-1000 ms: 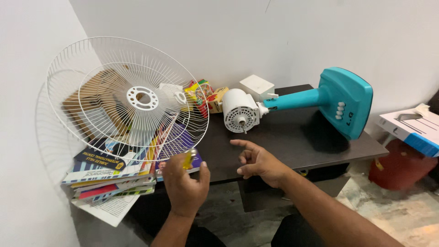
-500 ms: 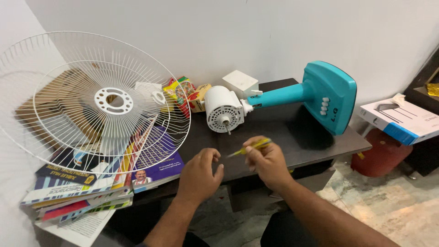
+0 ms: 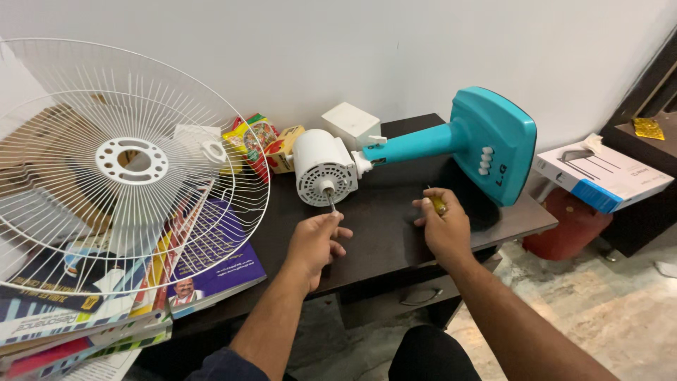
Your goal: The person disassembles a teal table fan on a desk. They remove the front grille, detach the fan blades, and use a screwdriver to loosen screws on the motor housing. The fan is partially disassembled by the end of the clip.
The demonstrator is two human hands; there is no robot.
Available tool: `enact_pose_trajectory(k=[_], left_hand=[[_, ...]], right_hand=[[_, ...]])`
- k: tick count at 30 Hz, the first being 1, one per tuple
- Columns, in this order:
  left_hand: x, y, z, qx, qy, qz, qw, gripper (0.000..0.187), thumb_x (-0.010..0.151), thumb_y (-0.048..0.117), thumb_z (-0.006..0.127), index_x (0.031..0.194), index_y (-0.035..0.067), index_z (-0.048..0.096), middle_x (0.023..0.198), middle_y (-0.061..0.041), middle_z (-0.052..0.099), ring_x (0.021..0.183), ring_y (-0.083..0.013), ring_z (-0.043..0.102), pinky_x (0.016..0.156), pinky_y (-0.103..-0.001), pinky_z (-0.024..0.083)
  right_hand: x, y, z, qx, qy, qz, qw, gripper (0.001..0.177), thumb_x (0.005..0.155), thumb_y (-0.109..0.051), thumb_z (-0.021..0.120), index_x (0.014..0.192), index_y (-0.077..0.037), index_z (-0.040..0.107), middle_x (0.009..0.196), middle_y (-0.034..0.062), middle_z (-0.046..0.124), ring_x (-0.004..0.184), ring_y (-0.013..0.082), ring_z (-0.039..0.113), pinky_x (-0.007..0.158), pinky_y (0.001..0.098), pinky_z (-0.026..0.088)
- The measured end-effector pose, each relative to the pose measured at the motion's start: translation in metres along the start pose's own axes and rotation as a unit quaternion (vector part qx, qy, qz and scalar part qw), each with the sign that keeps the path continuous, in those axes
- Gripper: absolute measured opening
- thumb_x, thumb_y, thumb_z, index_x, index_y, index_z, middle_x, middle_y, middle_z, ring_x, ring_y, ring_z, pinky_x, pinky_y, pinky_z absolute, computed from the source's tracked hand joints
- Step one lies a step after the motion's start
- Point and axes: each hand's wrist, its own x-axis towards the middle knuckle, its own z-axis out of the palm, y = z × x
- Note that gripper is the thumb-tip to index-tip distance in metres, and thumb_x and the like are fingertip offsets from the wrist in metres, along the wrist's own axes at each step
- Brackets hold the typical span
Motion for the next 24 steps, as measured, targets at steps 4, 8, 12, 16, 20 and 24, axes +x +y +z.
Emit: enact_pose_trajectory(k=[4, 8, 12, 16, 20, 24], left_hand=[[0.020, -0.006, 0.003, -0.104, -0.037, -0.034, 0.993, 0.046, 0.104, 0.036, 0.050, 0.135, 0.003, 0.060, 0.094, -0.009, 0.072, 0.059, -0.0109, 0.056, 0.045, -0.024, 0.034], [0.037, -0.009, 0.008, -0.142, -0.018, -0.052, 0.988, 0.037, 0.104, 0.037, 0.047, 0.120, 0.007, 0.062, 0.087, -0.004, 0.068, 0.058, -0.0101, 0.054, 0.045, -0.023, 0.034], [0.044, -0.013, 0.013, -0.168, -0.002, -0.056, 0.984, 0.025, 0.105, 0.033, 0.049, 0.097, 0.011, 0.058, 0.075, 0.000, 0.058, 0.058, -0.0107, 0.053, 0.047, -0.024, 0.035], [0.038, -0.013, 0.013, -0.142, -0.009, -0.051, 0.988, 0.022, 0.102, 0.028, 0.049, 0.087, 0.013, 0.055, 0.065, 0.002, 0.054, 0.055, -0.0113, 0.051, 0.046, -0.027, 0.033], [0.021, -0.017, 0.022, -0.156, -0.018, -0.062, 0.986, 0.020, 0.101, 0.027, 0.048, 0.086, 0.014, 0.055, 0.064, 0.003, 0.053, 0.054, -0.0112, 0.051, 0.046, -0.027, 0.032], [0.003, -0.020, 0.028, -0.154, -0.035, -0.062, 0.986, 0.022, 0.103, 0.030, 0.047, 0.089, 0.014, 0.055, 0.065, 0.003, 0.054, 0.054, -0.0105, 0.052, 0.046, -0.027, 0.033]], right_hand=[[-0.003, 0.001, 0.000, -0.021, -0.007, -0.019, 1.000, 0.018, 0.096, -0.014, 0.065, 0.111, -0.004, 0.067, 0.094, 0.0081, 0.077, 0.072, 0.0126, 0.068, 0.068, 0.0273, 0.055], [-0.002, -0.001, 0.001, -0.029, -0.011, -0.034, 0.999, 0.018, 0.092, -0.018, 0.071, 0.105, -0.006, 0.070, 0.085, 0.0042, 0.072, 0.075, 0.0093, 0.067, 0.067, 0.0266, 0.057], [-0.003, -0.002, 0.002, -0.086, -0.006, -0.038, 0.996, 0.020, 0.091, -0.021, 0.073, 0.104, -0.007, 0.071, 0.080, 0.0041, 0.071, 0.071, 0.0108, 0.066, 0.066, 0.0280, 0.053], [-0.003, -0.003, 0.003, -0.111, 0.002, -0.064, 0.992, 0.021, 0.089, -0.022, 0.075, 0.103, -0.006, 0.071, 0.080, 0.0040, 0.071, 0.071, 0.0112, 0.064, 0.067, 0.0290, 0.052], [-0.004, -0.005, 0.005, -0.128, -0.002, -0.041, 0.991, 0.023, 0.089, -0.023, 0.075, 0.103, -0.006, 0.071, 0.078, 0.0062, 0.070, 0.069, 0.0133, 0.063, 0.066, 0.0303, 0.051], [-0.005, -0.006, 0.006, -0.140, 0.004, -0.059, 0.988, 0.024, 0.088, -0.025, 0.076, 0.103, -0.007, 0.072, 0.080, 0.0067, 0.071, 0.070, 0.0139, 0.064, 0.067, 0.0305, 0.052]])
